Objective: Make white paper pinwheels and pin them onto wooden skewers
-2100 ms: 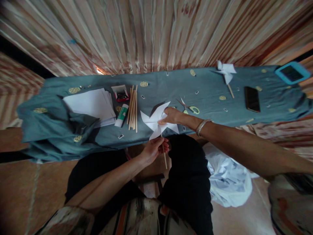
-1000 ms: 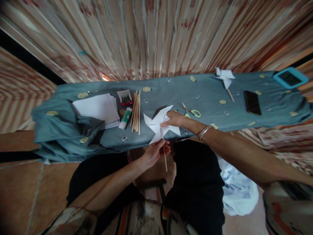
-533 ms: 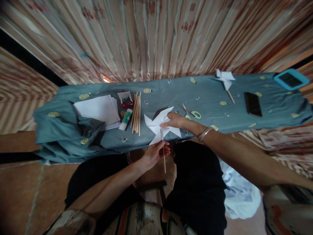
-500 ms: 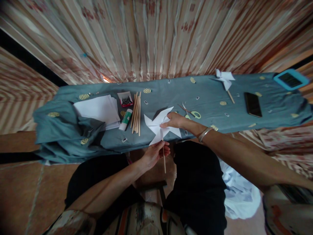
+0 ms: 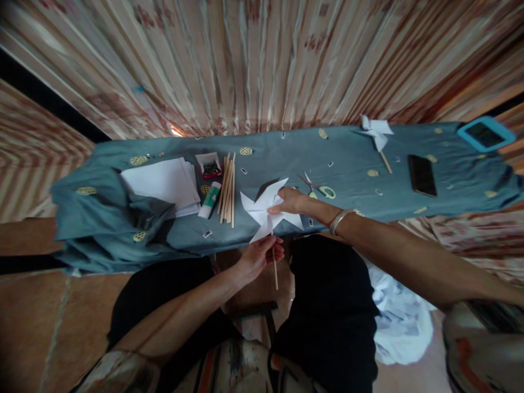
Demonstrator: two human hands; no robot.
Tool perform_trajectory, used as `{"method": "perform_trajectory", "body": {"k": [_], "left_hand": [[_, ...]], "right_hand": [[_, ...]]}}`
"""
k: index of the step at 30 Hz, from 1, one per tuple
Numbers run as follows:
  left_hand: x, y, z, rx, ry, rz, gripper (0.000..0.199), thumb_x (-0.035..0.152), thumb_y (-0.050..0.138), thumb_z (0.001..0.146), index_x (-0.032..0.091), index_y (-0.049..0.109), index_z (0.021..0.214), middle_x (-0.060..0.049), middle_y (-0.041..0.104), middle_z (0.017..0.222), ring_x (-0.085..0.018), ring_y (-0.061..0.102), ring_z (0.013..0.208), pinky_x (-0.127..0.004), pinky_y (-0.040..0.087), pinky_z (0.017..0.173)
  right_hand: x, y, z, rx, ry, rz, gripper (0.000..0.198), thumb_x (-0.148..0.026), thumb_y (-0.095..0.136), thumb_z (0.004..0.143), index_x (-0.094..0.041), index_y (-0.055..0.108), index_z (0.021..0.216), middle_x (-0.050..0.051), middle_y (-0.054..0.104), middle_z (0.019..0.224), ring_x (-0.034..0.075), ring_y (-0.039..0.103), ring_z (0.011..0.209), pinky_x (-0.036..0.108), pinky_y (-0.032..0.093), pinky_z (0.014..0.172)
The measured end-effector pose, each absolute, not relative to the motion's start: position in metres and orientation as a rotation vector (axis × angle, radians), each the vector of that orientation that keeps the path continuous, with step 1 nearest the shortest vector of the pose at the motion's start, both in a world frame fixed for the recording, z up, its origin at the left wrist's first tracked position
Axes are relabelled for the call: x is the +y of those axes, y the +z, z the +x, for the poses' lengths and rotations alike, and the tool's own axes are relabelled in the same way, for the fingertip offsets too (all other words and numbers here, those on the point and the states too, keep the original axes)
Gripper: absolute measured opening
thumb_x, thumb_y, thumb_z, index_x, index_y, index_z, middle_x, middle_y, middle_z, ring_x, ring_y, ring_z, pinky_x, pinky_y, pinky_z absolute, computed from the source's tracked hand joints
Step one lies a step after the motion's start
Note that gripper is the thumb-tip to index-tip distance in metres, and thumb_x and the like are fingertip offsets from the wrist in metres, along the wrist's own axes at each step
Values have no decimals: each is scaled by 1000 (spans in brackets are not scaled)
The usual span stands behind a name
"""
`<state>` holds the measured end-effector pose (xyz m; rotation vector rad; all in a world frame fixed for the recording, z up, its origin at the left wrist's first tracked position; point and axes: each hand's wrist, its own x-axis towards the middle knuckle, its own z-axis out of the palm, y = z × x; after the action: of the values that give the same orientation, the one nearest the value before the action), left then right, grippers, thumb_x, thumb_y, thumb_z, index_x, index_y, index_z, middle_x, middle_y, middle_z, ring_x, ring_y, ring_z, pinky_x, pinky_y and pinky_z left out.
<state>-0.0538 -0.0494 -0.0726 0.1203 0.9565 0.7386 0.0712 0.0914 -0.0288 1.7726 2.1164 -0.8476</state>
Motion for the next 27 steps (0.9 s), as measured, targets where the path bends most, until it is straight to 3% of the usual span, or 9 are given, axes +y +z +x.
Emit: {"method": "perform_trajectory", "body": {"k": [5, 11, 17, 27], "left_hand": [[-51, -76, -54, 939, 750, 122, 22, 21, 56, 94, 10, 65, 77, -2, 65, 59, -10, 61, 50, -23, 47, 58], [-53, -76, -57, 907, 774, 134, 16, 23, 62, 91, 10, 68, 84, -4, 68, 65, -12, 65, 57, -24, 50, 64], [-53, -73, -57, 939, 786, 133, 22, 17, 52, 96, 9, 68, 83, -4, 67, 60, -10, 63, 50, -23, 48, 58], [-59, -70, -74, 917, 796, 102, 10, 16, 70, 85, 7, 71, 88, -9, 74, 74, -17, 72, 65, -29, 57, 72]], "right_hand": [[91, -26, 69, 2046, -928, 1739, 37, -51, 70, 75, -16, 70, 86, 8, 72, 90, 24, 66, 85, 30, 47, 69], [90, -23, 69, 2053, -921, 1733, 35, -50, 70, 77, -16, 69, 85, 8, 73, 89, 22, 67, 82, 27, 46, 65], [88, -22, 66, 2067, -933, 1749, 32, -45, 69, 79, -14, 71, 87, 9, 74, 90, 23, 68, 84, 27, 47, 67], [89, -20, 68, 2102, -985, 1743, 36, -47, 73, 75, -14, 75, 89, 9, 76, 93, 24, 69, 88, 26, 49, 70]]}}
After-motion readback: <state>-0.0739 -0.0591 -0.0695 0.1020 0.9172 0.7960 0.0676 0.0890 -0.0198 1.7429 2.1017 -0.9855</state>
